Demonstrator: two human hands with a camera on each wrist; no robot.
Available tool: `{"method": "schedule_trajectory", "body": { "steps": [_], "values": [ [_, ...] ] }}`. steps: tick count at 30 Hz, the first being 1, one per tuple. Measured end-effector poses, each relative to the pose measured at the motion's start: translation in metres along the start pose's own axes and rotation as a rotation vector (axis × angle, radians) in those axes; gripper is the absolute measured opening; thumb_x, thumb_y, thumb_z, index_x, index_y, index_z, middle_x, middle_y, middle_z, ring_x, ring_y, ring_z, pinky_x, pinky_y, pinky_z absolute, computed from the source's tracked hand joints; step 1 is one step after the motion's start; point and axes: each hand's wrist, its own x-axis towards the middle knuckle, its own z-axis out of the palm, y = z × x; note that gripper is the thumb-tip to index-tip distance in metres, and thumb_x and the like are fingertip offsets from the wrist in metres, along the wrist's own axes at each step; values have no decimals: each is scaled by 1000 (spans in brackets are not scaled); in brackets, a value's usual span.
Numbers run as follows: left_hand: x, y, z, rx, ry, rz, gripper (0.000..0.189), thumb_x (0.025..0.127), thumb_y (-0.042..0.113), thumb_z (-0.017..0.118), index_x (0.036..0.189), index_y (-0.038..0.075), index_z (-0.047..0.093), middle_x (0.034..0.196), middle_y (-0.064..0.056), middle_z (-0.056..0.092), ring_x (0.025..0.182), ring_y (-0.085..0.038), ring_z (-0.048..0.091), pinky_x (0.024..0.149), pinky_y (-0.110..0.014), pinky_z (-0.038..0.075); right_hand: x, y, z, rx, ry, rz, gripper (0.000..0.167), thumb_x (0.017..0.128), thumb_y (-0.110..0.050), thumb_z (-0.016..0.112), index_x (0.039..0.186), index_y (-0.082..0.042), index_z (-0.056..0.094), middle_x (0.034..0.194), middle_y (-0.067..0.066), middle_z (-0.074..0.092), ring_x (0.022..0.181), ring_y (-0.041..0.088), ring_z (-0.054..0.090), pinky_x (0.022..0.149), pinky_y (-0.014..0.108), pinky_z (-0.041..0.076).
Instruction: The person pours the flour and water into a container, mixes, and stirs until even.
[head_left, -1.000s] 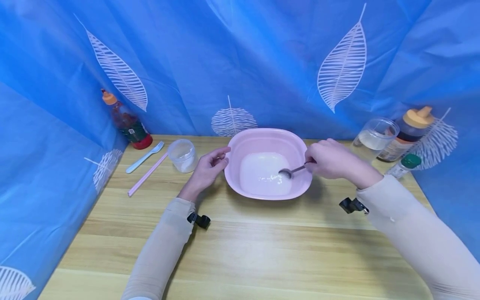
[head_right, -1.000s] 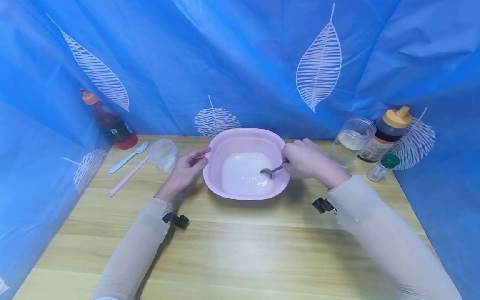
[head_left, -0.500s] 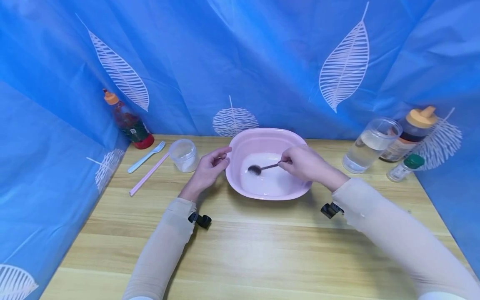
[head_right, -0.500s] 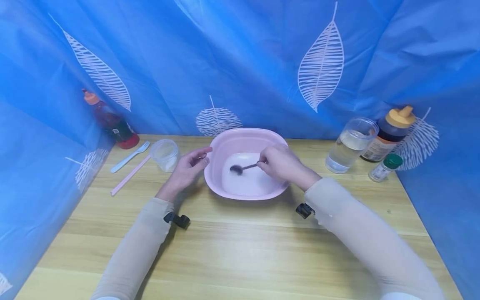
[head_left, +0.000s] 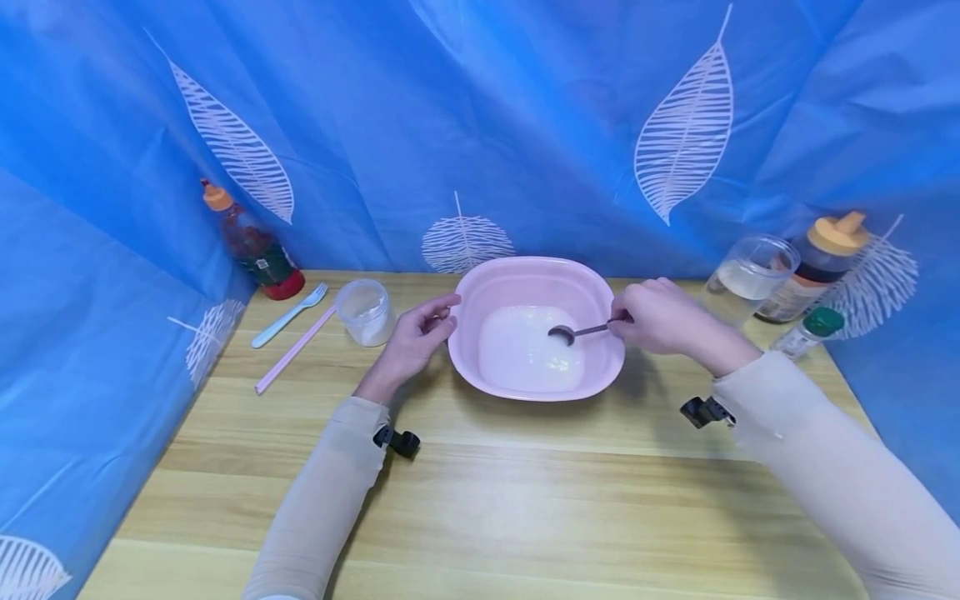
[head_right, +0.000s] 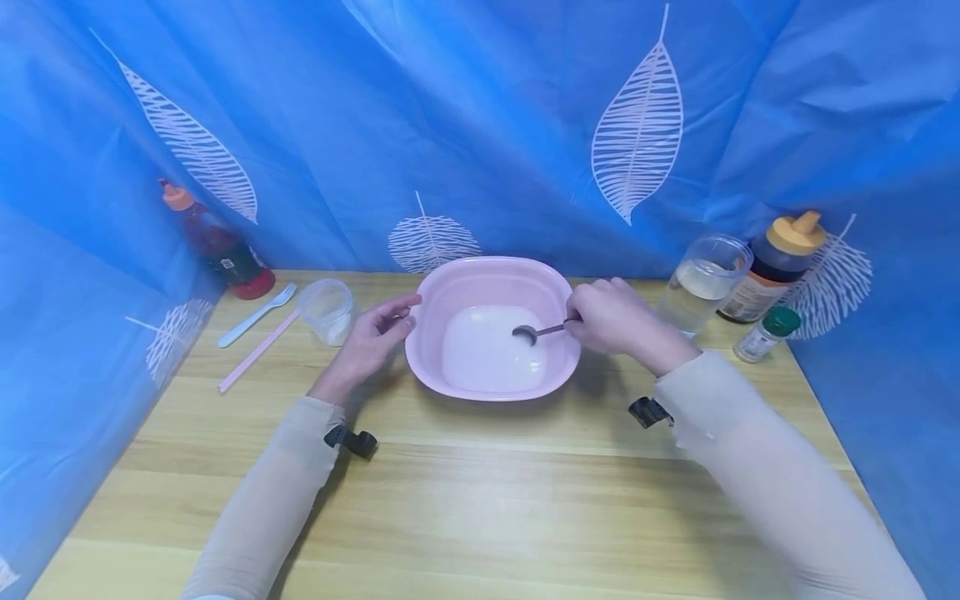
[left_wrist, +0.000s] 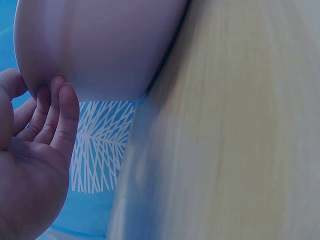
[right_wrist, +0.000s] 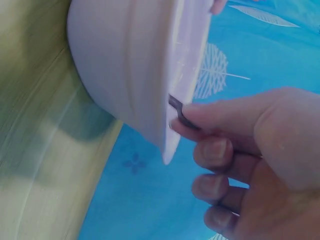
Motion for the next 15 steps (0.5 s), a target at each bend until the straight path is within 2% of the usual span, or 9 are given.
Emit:
{"method": "schedule_trajectory", "body": {
  "steps": [7,11,15],
  "values": [
    [-2,3,0,1,-3,0,45,107,18,65,151,7,62,117,-14,67,92,-20,64,83,-43,59,-3,-8,12,157,-11,-80,8,98,-15,77,93,-11,81,76,-4,70,70,13,58,66,30,48],
    [-2,3,0,4,-4,3,45,107,19,65,151,7,62,116,-15,66,91,-21,63,81,-40,58,2,-15,28,251,48,-90,8,98,-16,78,95,-10,82,81,-2,73,68,9,59,63,25,49],
    [-1,1,0,5,-7,8,45,107,18,65,151,7,62,115,-15,66,90,-21,63,79,-36,57,7,-21,42,307,141,-59,10,99,-16,77,96,-9,82,82,0,74,68,11,57,65,27,47]
  ]
}}
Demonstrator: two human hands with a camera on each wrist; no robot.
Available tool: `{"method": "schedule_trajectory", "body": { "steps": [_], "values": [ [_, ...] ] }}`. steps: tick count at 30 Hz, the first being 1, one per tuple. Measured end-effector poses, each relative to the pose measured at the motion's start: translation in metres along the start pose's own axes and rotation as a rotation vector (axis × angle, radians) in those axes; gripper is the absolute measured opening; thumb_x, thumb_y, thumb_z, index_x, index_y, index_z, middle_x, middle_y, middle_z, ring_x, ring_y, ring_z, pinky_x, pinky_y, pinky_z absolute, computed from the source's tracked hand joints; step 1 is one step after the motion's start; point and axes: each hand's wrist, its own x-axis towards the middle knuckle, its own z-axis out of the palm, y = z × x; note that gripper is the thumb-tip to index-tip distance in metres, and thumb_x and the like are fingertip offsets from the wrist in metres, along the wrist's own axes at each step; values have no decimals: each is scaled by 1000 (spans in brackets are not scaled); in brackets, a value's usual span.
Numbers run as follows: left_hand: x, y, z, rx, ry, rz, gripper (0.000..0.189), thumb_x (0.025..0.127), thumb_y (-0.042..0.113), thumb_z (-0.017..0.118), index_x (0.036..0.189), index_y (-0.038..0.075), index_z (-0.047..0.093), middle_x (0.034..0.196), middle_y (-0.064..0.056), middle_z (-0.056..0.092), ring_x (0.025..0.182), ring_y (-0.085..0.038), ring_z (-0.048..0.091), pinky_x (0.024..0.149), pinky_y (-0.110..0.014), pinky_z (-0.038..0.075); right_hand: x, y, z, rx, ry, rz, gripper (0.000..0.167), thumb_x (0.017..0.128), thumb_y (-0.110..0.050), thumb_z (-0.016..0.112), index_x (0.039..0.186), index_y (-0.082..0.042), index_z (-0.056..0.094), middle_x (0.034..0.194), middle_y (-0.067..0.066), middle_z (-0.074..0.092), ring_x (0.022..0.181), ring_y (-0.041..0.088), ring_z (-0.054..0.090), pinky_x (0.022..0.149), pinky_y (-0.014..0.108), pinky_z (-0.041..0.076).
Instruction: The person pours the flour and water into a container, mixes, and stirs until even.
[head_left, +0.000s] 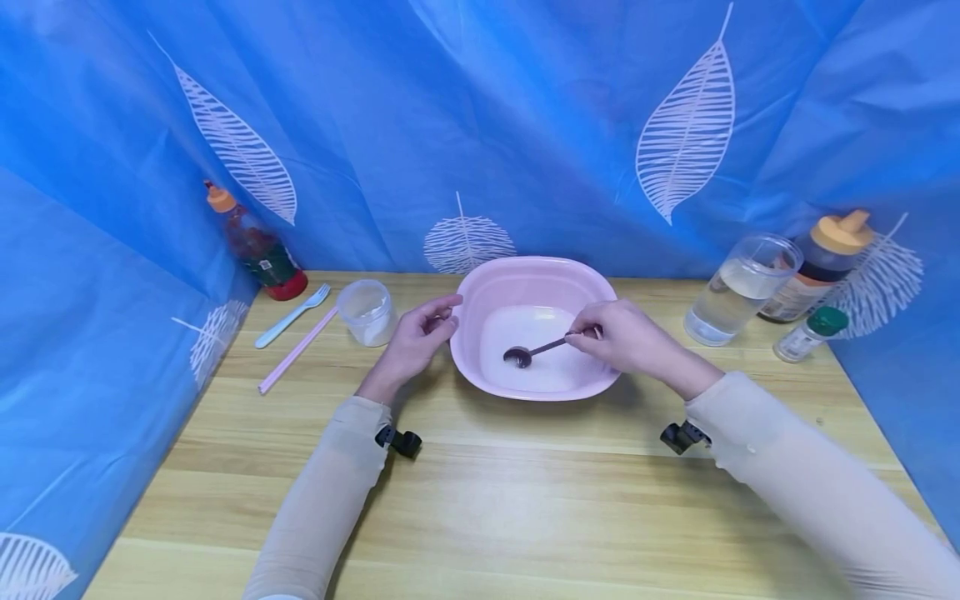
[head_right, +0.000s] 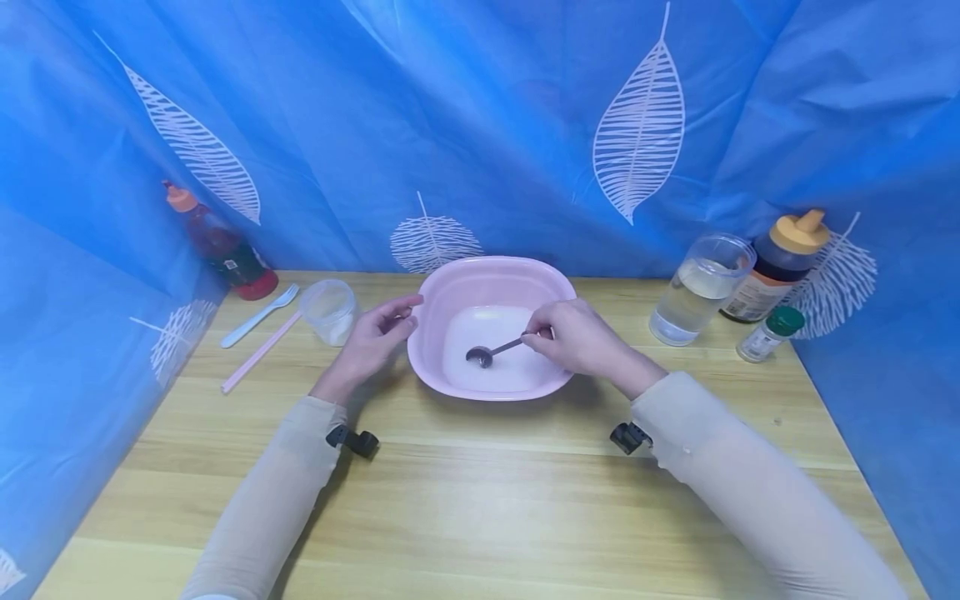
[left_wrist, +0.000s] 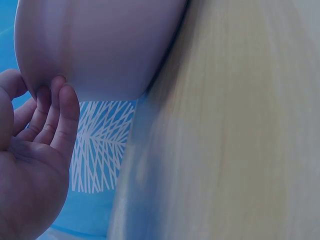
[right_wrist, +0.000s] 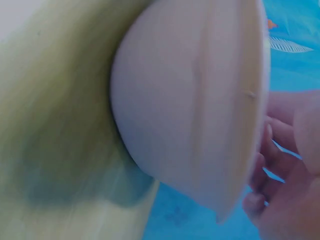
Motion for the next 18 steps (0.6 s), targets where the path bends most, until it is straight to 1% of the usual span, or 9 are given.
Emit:
{"method": "schedule_trajectory", "body": {
  "steps": [3,5,8,11,14,16,18],
  "values": [
    [1,-1,0,-2,0,3,44,107,17,65,150,7,62,115,-16,66,90,-20,63,79,-34,58,4,0,6,-19,80,15,11,99,-14,76,98,-6,83,79,1,71,71,16,56,74,34,44],
    [1,-2,0,-5,-1,5,44,107,17,65,150,7,63,115,-16,66,90,-20,62,78,-33,57,5,2,7,-57,123,28,12,99,-13,75,98,-5,83,76,2,67,74,20,56,79,39,42],
    [1,-2,0,-10,-2,3,44,107,18,65,150,7,63,115,-16,66,89,-20,62,77,-32,57,6,7,6,-126,171,53,12,99,-12,74,99,-4,83,78,6,69,77,25,58,85,44,41],
    [1,-1,-1,-13,-2,2,44,107,18,65,150,7,63,115,-16,66,89,-21,63,77,-33,57,5,12,3,-189,209,91,13,99,-12,74,99,-2,82,81,9,73,81,31,62,85,47,40],
    [1,-1,-1,-10,-2,1,44,107,18,65,150,7,63,116,-16,67,90,-21,63,78,-35,57,4,16,1,-219,235,122,14,99,-13,73,98,0,81,83,11,73,85,34,63,83,47,38],
    [1,-1,-1,-6,-1,0,44,107,18,65,150,7,63,116,-16,67,90,-21,63,79,-35,57,4,18,0,-214,235,132,15,99,-13,73,98,0,81,81,11,72,85,35,62,82,46,37],
    [1,-1,-1,0,-1,-1,45,107,19,65,150,7,62,117,-17,67,90,-21,63,79,-34,57,4,18,2,-192,218,135,16,99,-13,73,98,0,81,79,10,70,84,34,61,82,45,35]
  ]
}}
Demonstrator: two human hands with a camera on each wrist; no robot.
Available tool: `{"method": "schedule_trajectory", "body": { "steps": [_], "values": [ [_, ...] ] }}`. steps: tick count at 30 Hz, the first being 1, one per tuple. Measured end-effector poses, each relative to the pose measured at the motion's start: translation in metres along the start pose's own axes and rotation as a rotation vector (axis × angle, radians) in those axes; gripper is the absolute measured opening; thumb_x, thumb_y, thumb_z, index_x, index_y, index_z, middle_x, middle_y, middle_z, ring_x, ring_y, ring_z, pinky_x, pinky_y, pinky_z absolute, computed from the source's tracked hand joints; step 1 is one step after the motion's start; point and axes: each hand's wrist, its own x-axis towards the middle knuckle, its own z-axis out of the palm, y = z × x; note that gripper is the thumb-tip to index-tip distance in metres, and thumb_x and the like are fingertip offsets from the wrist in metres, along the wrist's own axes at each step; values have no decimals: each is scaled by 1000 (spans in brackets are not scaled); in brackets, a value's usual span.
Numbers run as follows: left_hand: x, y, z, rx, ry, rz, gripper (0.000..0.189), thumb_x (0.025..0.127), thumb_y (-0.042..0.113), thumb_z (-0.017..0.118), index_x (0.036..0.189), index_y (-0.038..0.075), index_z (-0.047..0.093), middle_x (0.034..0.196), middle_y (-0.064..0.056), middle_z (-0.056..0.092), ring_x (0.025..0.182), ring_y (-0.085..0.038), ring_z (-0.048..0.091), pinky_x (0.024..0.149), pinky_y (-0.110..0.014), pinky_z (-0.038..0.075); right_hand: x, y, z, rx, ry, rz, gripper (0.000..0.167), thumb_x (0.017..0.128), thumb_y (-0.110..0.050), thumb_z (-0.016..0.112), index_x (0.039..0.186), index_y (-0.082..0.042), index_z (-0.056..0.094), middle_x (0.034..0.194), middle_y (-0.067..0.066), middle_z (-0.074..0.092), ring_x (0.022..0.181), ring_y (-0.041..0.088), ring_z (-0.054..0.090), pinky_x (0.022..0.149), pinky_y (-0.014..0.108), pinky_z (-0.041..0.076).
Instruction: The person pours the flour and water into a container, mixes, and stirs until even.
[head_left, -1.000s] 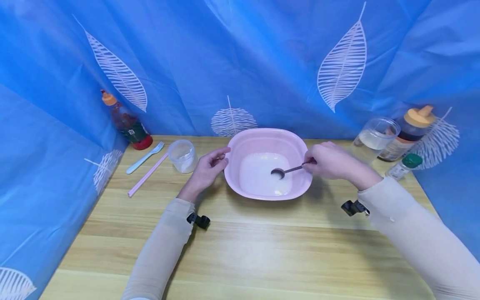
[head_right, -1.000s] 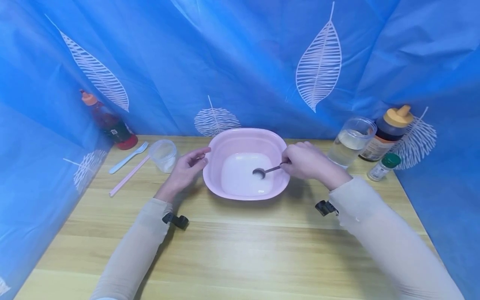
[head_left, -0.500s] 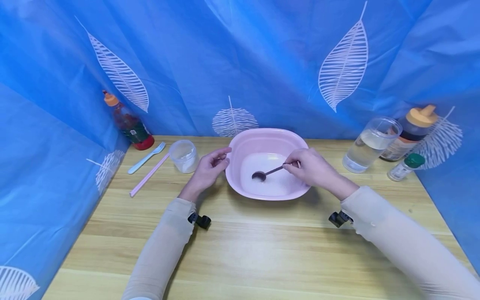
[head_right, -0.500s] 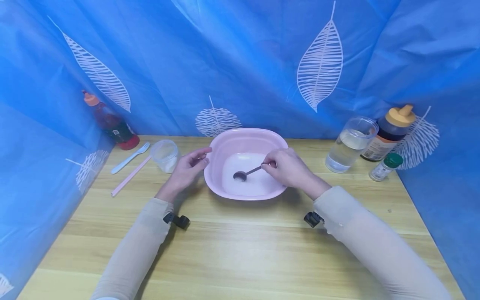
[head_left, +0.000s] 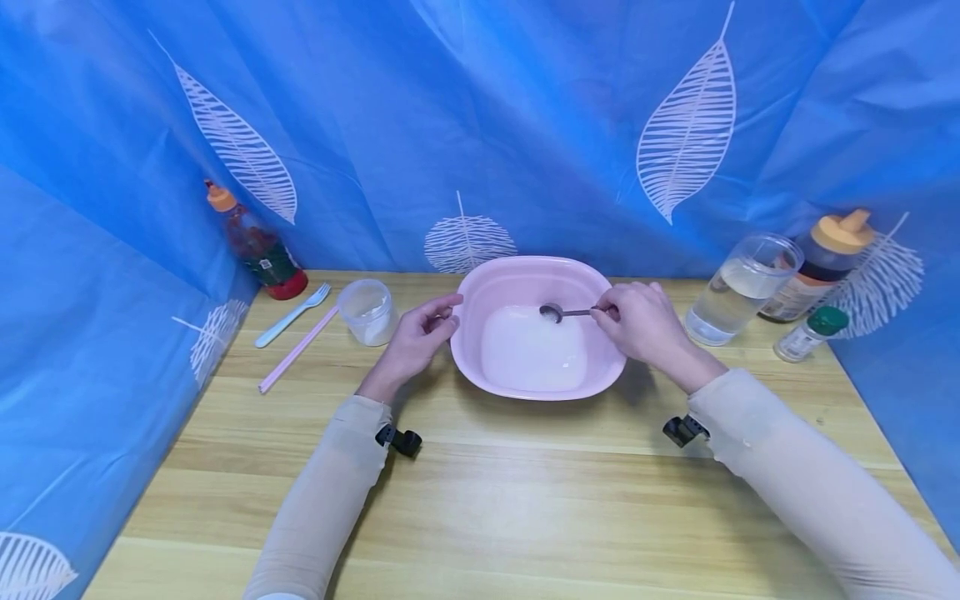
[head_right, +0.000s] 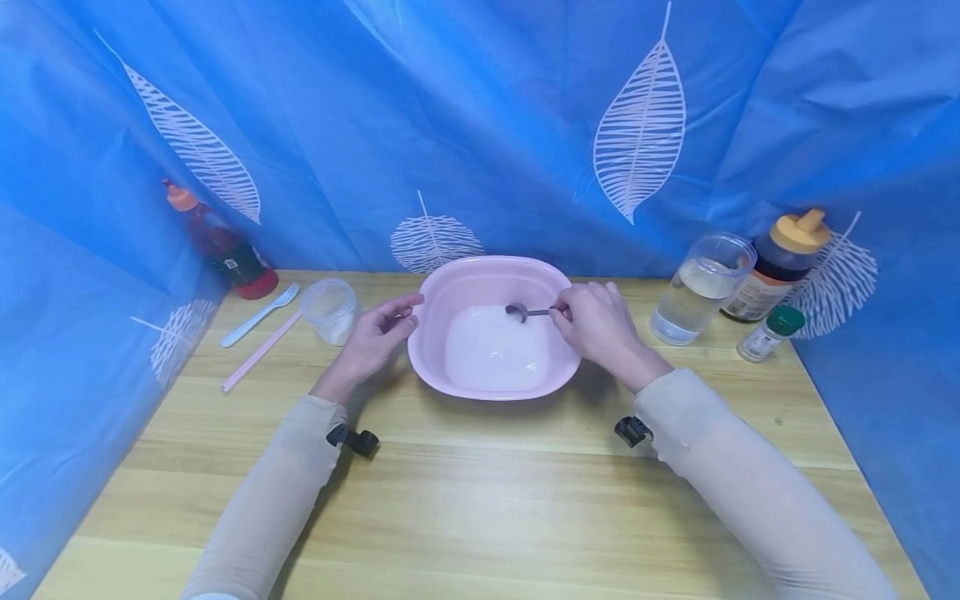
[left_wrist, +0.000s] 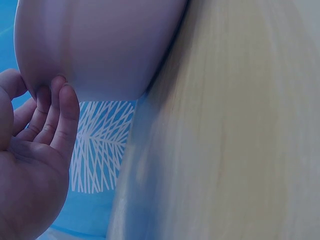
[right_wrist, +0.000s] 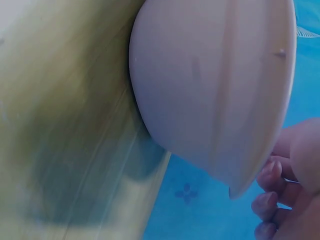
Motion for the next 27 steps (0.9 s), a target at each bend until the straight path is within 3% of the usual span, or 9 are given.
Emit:
{"method": "schedule_trajectory", "body": {
  "steps": [5,13,18,21,27],
  "values": [
    [0,1,0,5,0,1,45,108,19,64,151,7,62,117,-17,66,90,-21,63,78,-34,57,1,-7,8,87,-69,-34,15,99,-14,74,100,-3,83,79,6,71,86,30,59,87,44,31],
    [-1,-1,1,7,7,-1,44,108,18,64,150,7,62,116,-16,66,90,-21,61,77,-33,56,-4,-19,7,161,-195,-180,7,97,-13,79,94,-9,85,86,-1,79,90,23,62,100,55,35],
    [-1,-1,1,12,7,0,45,108,18,64,151,6,62,117,-16,67,91,-21,62,78,-34,57,-14,-12,-9,170,-272,-187,7,97,-14,79,91,-14,83,82,-7,74,81,14,57,94,45,35],
    [-1,-1,0,13,7,-4,45,108,19,64,151,7,62,117,-16,67,91,-22,62,78,-36,56,-18,-5,-17,135,-245,-171,6,96,-13,80,90,-15,83,77,-9,71,79,14,57,88,42,33],
    [-2,1,2,5,8,-1,44,107,18,65,150,8,63,117,-16,67,92,-25,61,75,-31,54,-16,3,-17,-3,-89,-108,9,95,-14,77,93,-7,83,77,1,73,82,25,60,82,44,33]
  ]
}}
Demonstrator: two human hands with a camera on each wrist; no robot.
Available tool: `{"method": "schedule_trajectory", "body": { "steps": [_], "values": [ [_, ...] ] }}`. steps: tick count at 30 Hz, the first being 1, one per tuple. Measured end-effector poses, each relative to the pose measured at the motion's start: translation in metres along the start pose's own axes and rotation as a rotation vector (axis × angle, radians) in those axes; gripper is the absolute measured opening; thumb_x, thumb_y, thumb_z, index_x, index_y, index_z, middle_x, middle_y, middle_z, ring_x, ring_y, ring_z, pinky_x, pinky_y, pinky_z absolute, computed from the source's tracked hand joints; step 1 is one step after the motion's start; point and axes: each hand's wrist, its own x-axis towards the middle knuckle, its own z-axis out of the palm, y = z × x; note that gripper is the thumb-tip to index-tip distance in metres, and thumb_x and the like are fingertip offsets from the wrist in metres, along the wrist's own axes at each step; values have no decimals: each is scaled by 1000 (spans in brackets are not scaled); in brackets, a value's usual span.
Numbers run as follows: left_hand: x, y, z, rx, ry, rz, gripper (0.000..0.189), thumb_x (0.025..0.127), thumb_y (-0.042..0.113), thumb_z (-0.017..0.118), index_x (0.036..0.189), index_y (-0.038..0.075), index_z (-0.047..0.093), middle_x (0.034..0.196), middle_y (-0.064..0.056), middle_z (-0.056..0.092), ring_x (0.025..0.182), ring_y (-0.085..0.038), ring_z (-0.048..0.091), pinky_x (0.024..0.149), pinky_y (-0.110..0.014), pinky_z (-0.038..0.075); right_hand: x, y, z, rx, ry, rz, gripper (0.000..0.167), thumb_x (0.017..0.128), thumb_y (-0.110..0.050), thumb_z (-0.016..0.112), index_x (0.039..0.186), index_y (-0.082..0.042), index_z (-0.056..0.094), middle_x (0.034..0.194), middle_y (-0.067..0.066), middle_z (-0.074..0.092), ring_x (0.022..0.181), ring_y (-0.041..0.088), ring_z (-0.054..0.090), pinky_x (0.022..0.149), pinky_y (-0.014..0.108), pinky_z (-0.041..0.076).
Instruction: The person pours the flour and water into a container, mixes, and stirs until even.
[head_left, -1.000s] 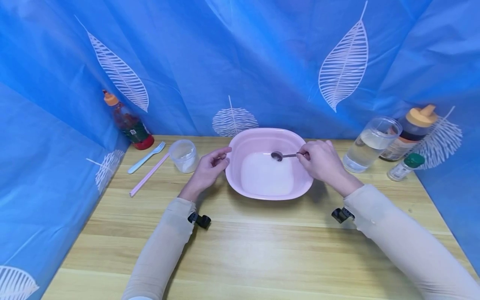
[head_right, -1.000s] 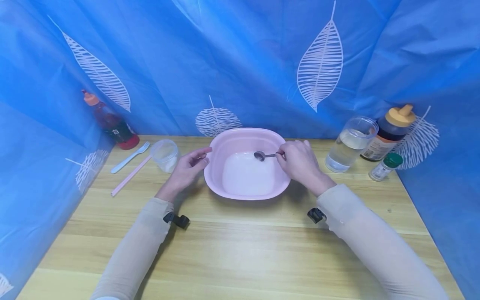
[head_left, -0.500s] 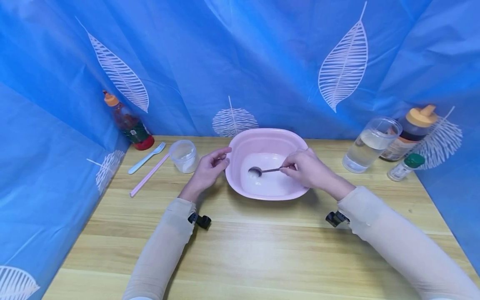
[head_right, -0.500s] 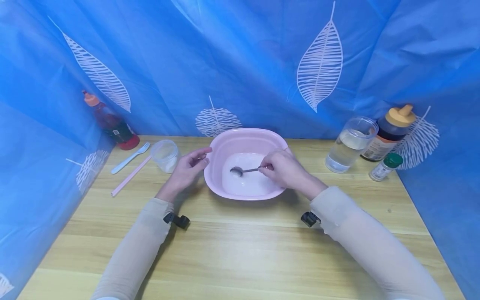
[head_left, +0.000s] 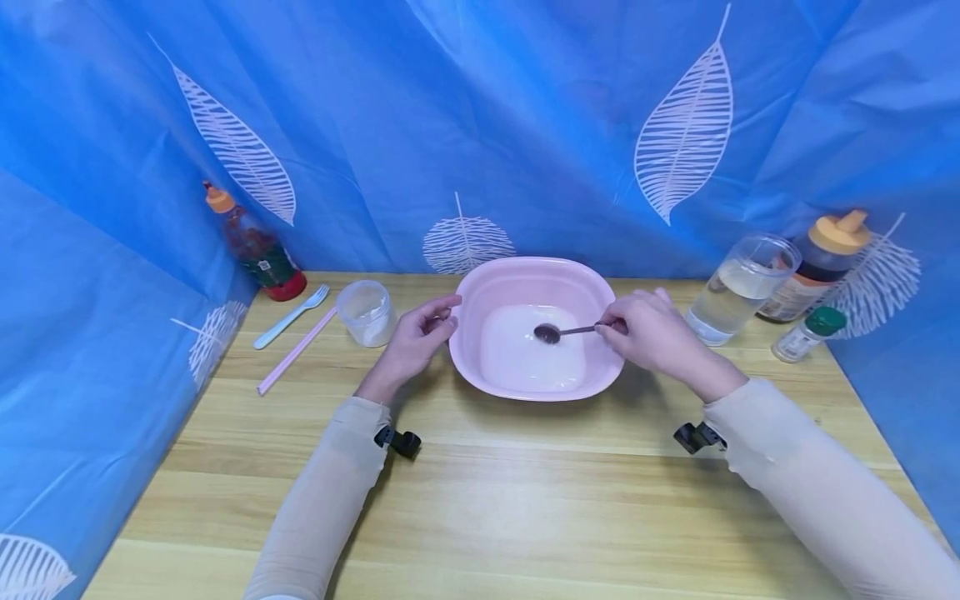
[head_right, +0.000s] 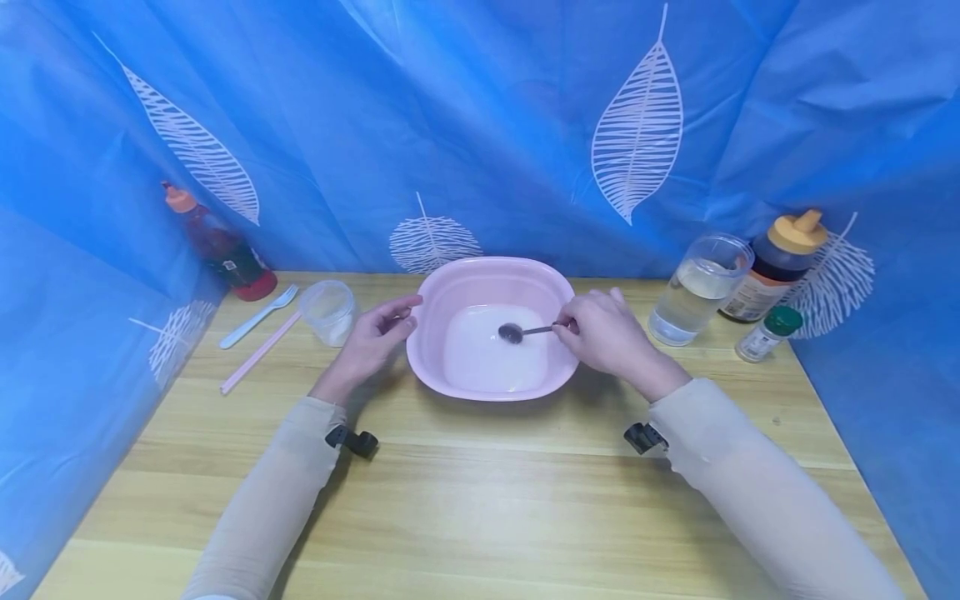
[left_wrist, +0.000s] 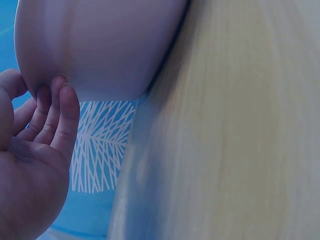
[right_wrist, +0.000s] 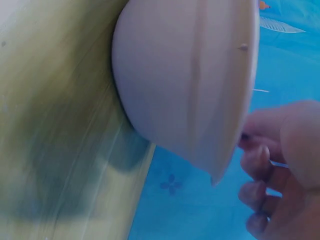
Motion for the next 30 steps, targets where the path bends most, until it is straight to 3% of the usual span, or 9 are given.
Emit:
{"method": "schedule_trajectory", "body": {
  "steps": [4,8,12,15,20,26,30],
  "values": [
    [-1,1,1,-9,-5,4,45,107,17,65,150,7,62,116,-16,66,94,-35,62,74,-33,54,3,2,2,-86,65,16,12,97,-13,74,97,-4,83,87,9,79,86,32,64,82,48,35],
    [-1,-1,0,-8,-5,4,45,107,17,64,151,7,62,116,-16,66,93,-32,61,75,-32,54,1,3,-5,-131,67,3,11,95,-12,74,93,-5,82,86,9,80,83,33,63,81,49,35],
    [0,-2,0,-3,-3,-2,44,108,18,64,151,7,62,117,-15,66,91,-23,61,76,-34,55,-5,2,-17,-97,-27,-15,8,94,-13,79,86,-12,81,77,0,73,78,24,58,81,45,31],
    [0,-2,-1,-3,-1,-5,44,107,19,65,151,8,63,117,-14,66,90,-22,60,74,-28,53,-9,-1,-23,-34,-121,-50,8,94,-15,81,86,-16,80,75,-7,68,76,17,55,82,42,28],
    [0,0,-1,-7,-1,-5,45,108,19,65,151,8,62,116,-15,65,90,-22,60,74,-25,52,-9,-11,-13,82,-202,-135,8,96,-15,81,88,-18,80,78,-11,67,77,10,54,86,41,29],
    [0,0,-1,4,-2,-1,44,108,19,64,151,8,62,117,-16,66,91,-23,61,76,-29,54,3,-26,11,141,-141,-97,11,98,-17,78,88,-15,82,75,-10,70,73,11,55,88,44,31],
    [0,0,-1,0,-3,3,44,108,19,64,151,8,62,116,-16,66,91,-27,61,73,-26,52,13,-28,20,81,-72,-20,12,99,-18,77,91,-10,83,76,-3,74,74,17,59,89,46,33]
  ]
}}
